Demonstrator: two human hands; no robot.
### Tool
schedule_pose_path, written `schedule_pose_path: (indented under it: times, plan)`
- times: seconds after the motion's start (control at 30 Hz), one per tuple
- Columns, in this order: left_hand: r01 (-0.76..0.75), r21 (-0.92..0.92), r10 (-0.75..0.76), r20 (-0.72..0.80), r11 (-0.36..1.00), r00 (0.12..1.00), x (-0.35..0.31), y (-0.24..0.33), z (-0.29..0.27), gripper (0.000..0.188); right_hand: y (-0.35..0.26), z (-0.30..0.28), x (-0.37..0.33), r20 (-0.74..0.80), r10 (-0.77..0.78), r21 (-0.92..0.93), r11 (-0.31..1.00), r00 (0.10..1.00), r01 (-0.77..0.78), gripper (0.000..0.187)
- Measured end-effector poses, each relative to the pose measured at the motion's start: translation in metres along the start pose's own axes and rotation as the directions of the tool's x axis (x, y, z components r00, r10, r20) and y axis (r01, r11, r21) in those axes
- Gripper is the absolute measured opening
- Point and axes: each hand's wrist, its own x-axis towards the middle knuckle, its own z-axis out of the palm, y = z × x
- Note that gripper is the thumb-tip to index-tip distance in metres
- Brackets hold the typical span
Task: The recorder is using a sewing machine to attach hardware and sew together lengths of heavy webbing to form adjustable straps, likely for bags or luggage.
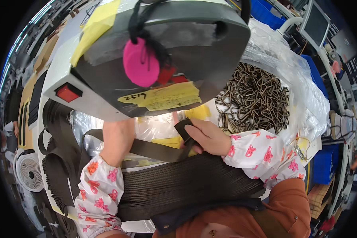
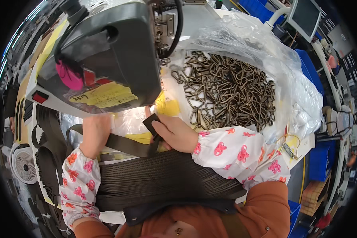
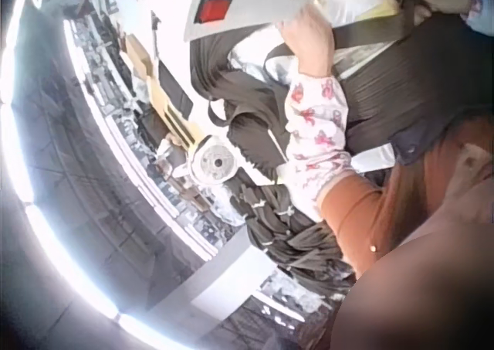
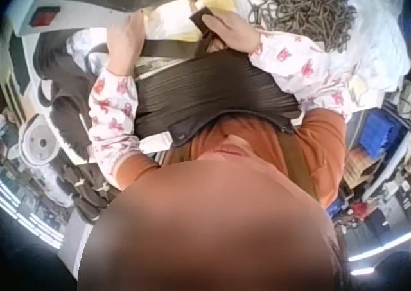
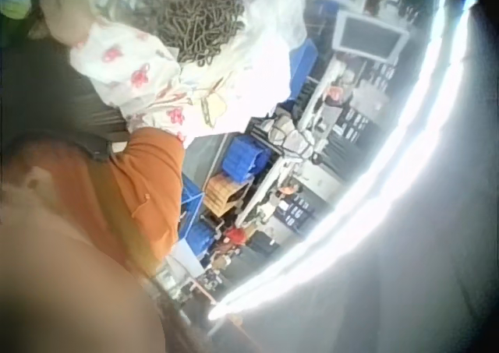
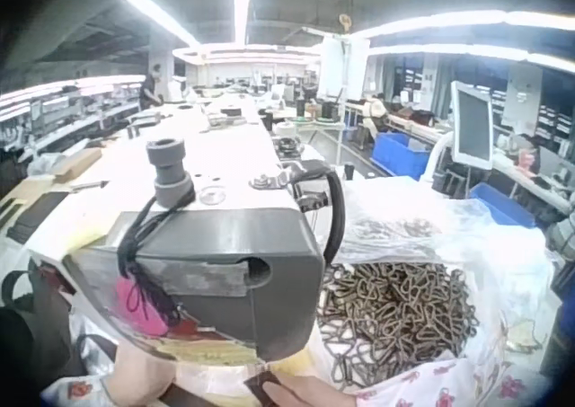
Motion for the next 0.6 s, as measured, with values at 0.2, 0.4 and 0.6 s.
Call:
schedule_pose_path:
  times: [0.2, 0.4, 0.6]
  plan:
    - [0.040, -0.768, 0.003, 0.054, 0.639, 0.999, -0.006, 0.080, -0.011, 0.018, 0.000, 0.005, -0.001, -0.001, 0.016, 0.014, 1.000, 1.000, -0.016, 0.025]
    - [0.202, -0.877, -0.058, 0.196, 0.437, 0.979, -0.001, 0.079, -0.005, 0.014, 0.003, 0.004, -0.002, -0.009, 0.019, 0.084, 0.996, 1.000, -0.018, 0.026]
    - [-0.037, -0.759, 0.056, -0.001, 0.650, 0.998, -0.001, 0.079, -0.003, 0.015, 0.001, -0.004, 0.003, -0.095, 0.011, 0.090, 0.996, 0.995, -0.002, 0.027]
